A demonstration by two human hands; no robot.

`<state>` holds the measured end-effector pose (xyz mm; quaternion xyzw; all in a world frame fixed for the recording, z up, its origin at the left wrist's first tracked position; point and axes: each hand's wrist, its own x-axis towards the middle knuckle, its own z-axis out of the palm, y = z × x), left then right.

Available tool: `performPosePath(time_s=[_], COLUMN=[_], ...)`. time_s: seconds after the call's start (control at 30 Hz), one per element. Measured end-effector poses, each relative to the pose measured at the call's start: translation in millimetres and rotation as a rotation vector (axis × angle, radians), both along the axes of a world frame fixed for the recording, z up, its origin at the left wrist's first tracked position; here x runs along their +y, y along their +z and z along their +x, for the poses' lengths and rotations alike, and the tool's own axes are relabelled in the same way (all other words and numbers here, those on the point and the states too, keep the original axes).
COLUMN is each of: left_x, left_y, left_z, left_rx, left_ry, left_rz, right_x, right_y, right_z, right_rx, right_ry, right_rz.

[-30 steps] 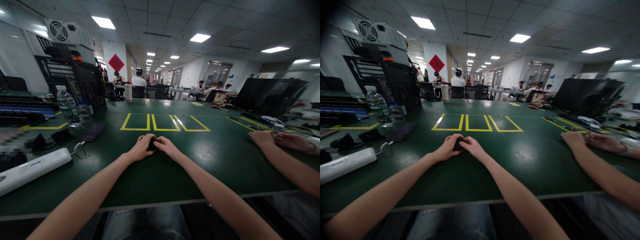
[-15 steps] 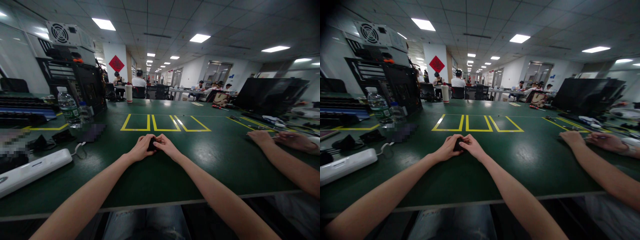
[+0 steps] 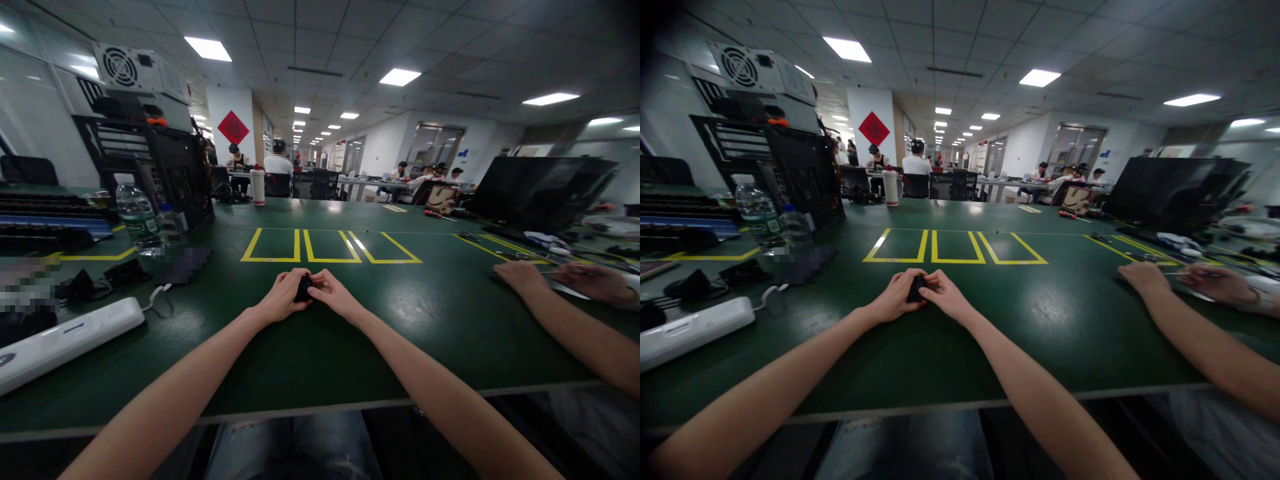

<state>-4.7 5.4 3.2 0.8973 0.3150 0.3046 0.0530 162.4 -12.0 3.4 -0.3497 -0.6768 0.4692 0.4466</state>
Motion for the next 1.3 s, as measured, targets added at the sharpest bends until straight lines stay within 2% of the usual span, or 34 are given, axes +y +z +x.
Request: performPosePath(time_s=[0.23, 0.5, 0.87, 1.13, 1.3], left_x=[-1.4, 0.9, -0.1, 0.8, 0.5], left_y=[1.3, -1.0, 0.0, 0.1, 0.9], left_z=[-0.2, 0.0, 0.3, -0.7, -0.4], left_rx=[0.006, 0.002, 0.001, 0.008, 0.001], left_ry=[-0.001, 0.003, 0.006, -0.002, -0.007], left_rz=[-0.006, -0.022, -0.01, -0.021, -0.022], right_x=[4.5, 0.8, 6.2, 0.4, -0.8], right_y=[-2.6, 0.3, -4.6, 1.7, 2.5], right_z=[-2.7, 1.5, -3.8, 0.7, 0.1], right_rx=[-0.049, -0.036, -0.014, -0.017, -0.034], right_ry=[-0.085, 0.041, -0.07, 0.04, -0.023], right_rz=[-0.024, -0.016, -0.072, -0.037, 0.005])
